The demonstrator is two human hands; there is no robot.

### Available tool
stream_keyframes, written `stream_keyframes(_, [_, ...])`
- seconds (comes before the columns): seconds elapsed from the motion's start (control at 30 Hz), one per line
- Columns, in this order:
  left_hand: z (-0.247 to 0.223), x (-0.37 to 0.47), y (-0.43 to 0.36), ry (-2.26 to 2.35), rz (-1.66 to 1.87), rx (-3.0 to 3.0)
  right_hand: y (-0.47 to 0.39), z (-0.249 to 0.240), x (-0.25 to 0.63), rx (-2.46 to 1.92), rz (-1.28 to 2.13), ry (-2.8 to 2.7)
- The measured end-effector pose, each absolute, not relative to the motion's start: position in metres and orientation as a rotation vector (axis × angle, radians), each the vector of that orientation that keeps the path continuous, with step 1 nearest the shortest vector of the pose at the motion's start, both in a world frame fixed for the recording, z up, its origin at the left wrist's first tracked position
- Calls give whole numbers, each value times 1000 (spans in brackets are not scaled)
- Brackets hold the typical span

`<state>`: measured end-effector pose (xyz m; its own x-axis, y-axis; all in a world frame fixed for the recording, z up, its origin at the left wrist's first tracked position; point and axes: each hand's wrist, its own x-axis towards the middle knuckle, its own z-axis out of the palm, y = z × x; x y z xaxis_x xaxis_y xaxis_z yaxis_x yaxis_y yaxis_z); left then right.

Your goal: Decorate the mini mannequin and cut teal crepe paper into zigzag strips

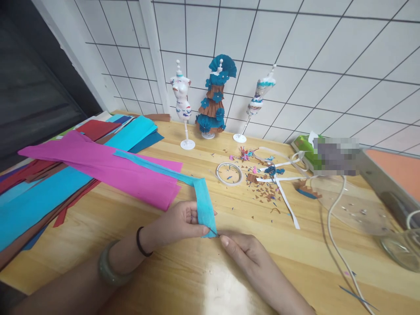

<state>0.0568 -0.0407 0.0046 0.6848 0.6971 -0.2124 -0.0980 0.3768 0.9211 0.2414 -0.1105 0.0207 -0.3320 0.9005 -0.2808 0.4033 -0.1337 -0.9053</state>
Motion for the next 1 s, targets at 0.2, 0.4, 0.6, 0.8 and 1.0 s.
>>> stream_keyframes(0.2, [7, 57, -40, 642, 549, 1059, -109, 19, 243, -1451, 1482, -1721])
stream_keyframes(0.4, [6, 57, -39, 666, 537, 1053, -111, 17, 245, -1427, 1464, -1747])
stream_keyframes(0.6, [4, 55, -38, 667, 541, 1048, -110, 22, 245, -1405, 1467, -1761])
stream_keyframes(0.8, [5, 55, -37, 669, 555, 1024, -108, 24, 244, -1383, 1471, -1751])
stream_keyframes(1.0, [4, 55, -36, 669, 557, 1033, -110, 21, 246, -1393, 1437, -1773])
